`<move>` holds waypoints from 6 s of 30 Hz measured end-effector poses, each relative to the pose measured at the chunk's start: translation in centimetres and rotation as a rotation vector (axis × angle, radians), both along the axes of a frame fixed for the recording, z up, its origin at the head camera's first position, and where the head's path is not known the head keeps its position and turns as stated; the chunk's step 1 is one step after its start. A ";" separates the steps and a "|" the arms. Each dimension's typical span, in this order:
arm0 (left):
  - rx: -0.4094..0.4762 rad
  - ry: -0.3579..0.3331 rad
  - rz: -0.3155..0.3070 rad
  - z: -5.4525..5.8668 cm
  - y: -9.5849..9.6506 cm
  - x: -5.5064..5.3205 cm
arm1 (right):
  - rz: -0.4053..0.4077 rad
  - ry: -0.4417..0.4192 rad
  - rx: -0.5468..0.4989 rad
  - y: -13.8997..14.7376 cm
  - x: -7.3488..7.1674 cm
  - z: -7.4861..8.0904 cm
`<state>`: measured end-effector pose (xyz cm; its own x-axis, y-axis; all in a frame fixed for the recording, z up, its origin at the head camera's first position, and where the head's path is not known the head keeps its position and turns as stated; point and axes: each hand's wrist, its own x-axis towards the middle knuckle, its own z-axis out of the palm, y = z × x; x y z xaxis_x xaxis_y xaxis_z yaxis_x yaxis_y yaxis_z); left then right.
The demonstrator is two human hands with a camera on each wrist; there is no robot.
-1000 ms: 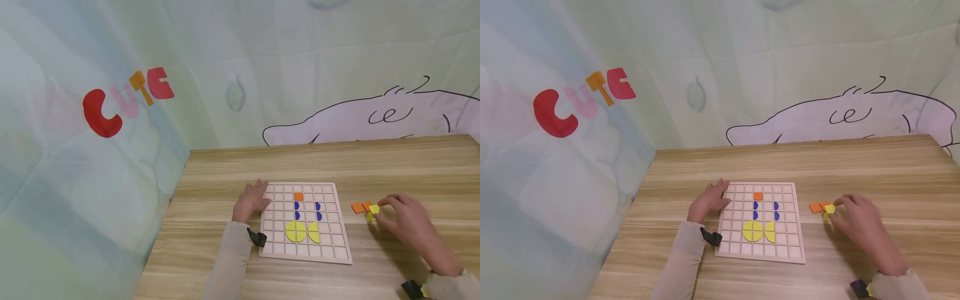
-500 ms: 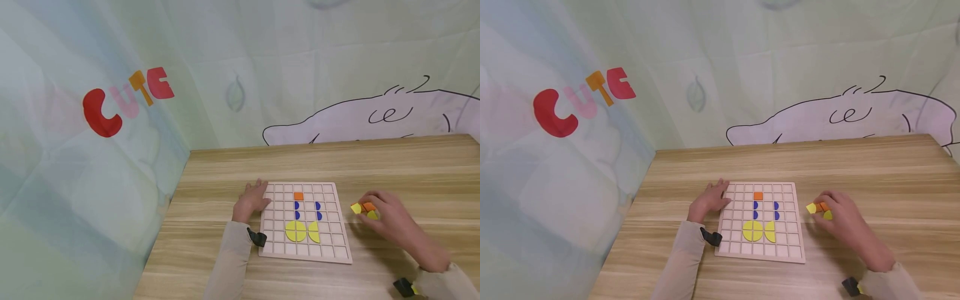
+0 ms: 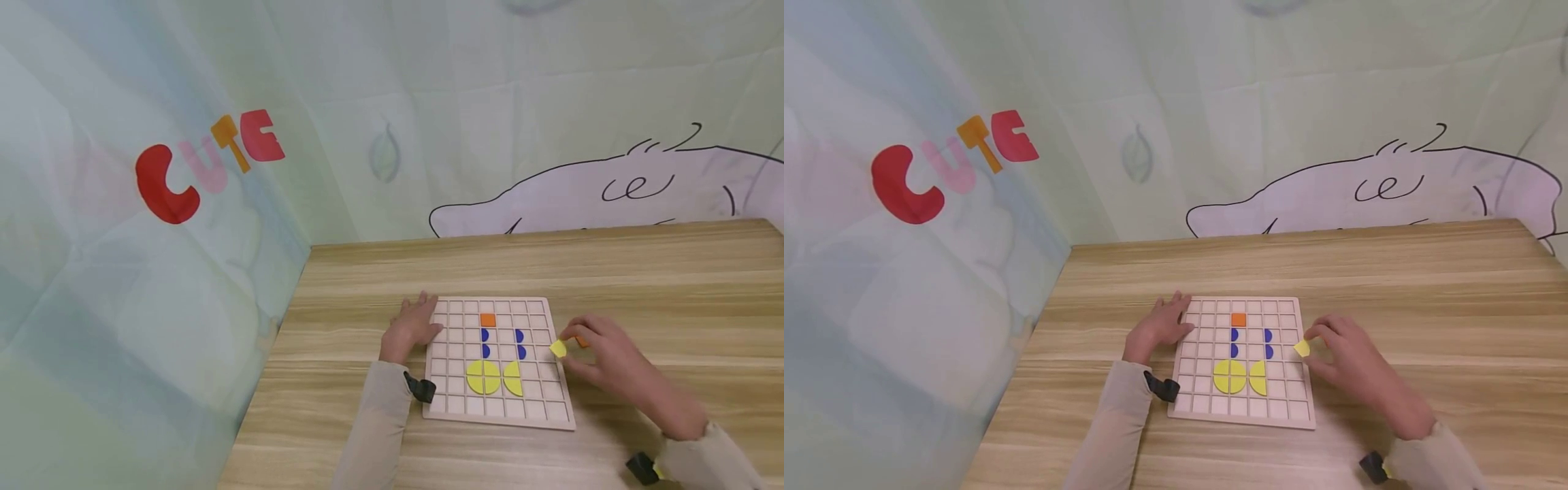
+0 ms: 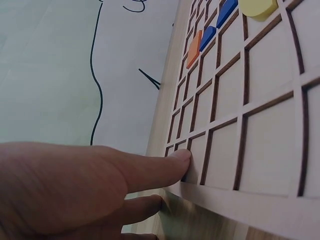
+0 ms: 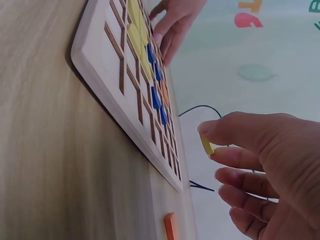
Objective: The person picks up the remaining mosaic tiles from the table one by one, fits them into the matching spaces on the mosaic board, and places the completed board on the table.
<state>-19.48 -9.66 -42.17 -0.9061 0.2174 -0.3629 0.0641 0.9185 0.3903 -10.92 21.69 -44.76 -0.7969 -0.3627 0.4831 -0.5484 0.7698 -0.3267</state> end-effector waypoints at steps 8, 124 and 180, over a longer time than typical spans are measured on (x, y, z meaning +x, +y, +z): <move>-0.002 0.002 0.001 0.1 0.0 0.0 | 0.045 -0.034 0.029 -1.1 0.2 -0.6; -0.013 -0.017 0.002 0.0 0.1 -0.2 | -0.409 -0.525 0.279 2.4 0.7 1.6; -0.002 -0.017 -0.003 0.2 0.0 -0.2 | 0.064 -0.236 0.191 -2.0 1.2 0.8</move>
<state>-19.63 -9.67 -42.01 -0.8991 0.2189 -0.3791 0.0596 0.9191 0.3894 -9.76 19.67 -43.96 -0.8519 -0.4817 0.2056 -0.5235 0.7961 -0.3038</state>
